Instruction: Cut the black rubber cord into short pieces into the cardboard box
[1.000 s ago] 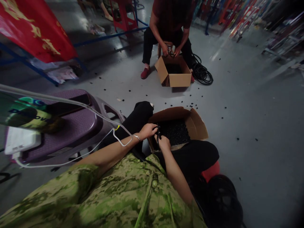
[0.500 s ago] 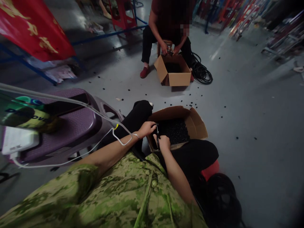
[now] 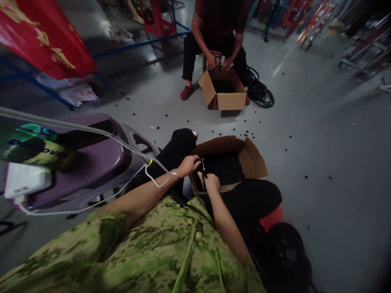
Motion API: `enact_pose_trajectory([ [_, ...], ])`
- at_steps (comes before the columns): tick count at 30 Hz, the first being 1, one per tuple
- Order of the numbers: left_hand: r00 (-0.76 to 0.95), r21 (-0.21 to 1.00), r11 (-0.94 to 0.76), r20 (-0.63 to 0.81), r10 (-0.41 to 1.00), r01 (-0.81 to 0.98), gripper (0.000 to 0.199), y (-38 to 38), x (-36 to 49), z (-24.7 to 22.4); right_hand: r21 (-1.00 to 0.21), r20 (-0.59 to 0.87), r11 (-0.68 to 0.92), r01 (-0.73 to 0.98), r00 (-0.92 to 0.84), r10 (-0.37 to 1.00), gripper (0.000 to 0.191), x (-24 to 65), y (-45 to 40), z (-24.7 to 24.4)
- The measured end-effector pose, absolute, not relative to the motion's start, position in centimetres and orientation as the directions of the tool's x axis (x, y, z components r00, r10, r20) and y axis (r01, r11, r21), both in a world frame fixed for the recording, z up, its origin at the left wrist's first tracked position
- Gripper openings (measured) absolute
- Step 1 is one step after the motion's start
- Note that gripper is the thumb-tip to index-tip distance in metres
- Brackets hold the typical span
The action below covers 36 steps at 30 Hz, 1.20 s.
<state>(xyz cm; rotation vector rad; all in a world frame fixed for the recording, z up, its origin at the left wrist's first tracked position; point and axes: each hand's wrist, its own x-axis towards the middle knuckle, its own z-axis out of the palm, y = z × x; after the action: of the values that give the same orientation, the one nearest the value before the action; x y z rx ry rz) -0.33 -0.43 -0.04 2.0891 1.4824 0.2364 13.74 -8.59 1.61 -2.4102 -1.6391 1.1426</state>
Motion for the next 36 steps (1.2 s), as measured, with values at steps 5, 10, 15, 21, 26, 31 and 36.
enact_pose_trajectory([
  [5, 0.448, 0.518, -0.313, -0.156, 0.881, 0.796, 0.023, -0.7, -0.3, -0.5, -0.434, -0.600, -0.483, 0.761, 0.156, 0.785, 0.067, 14.1, -8.3, 1.4],
  [10, 0.510, 0.511, -0.381, -0.135, 0.849, 0.771, 0.026, -1.0, -0.2, -0.6, -0.454, -0.599, -0.479, 0.751, 0.140, 0.788, 0.069, 14.2, -8.1, 1.4],
  [15, 0.515, 0.495, -0.394, -0.132, 0.847, 0.774, 0.025, -0.9, -0.3, -0.4, -0.418, -0.582, -0.481, 0.771, 0.179, 0.793, 0.069, 14.0, -8.3, 1.1],
  [21, 0.450, 0.521, -0.310, -0.163, 0.878, 0.795, 0.022, -0.7, -0.3, 0.0, -0.416, -0.529, -0.436, 0.798, 0.178, 0.830, 0.068, 13.8, -8.6, 1.3],
  [26, 0.416, 0.497, -0.284, -0.178, 0.892, 0.820, 0.024, -0.6, -0.2, -0.1, -0.379, -0.517, -0.419, 0.825, 0.187, 0.835, 0.068, 13.6, -8.7, 1.7],
  [31, 0.425, 0.509, -0.294, -0.162, 0.890, 0.809, 0.025, -0.4, -0.3, -0.4, -0.360, -0.538, -0.421, 0.832, 0.184, 0.822, 0.068, 13.7, -8.7, 1.9],
  [36, 0.460, 0.541, -0.320, -0.144, 0.876, 0.778, 0.024, -0.5, -0.3, -0.2, -0.371, -0.547, -0.431, 0.822, 0.181, 0.817, 0.065, 14.1, -8.5, 2.0],
])
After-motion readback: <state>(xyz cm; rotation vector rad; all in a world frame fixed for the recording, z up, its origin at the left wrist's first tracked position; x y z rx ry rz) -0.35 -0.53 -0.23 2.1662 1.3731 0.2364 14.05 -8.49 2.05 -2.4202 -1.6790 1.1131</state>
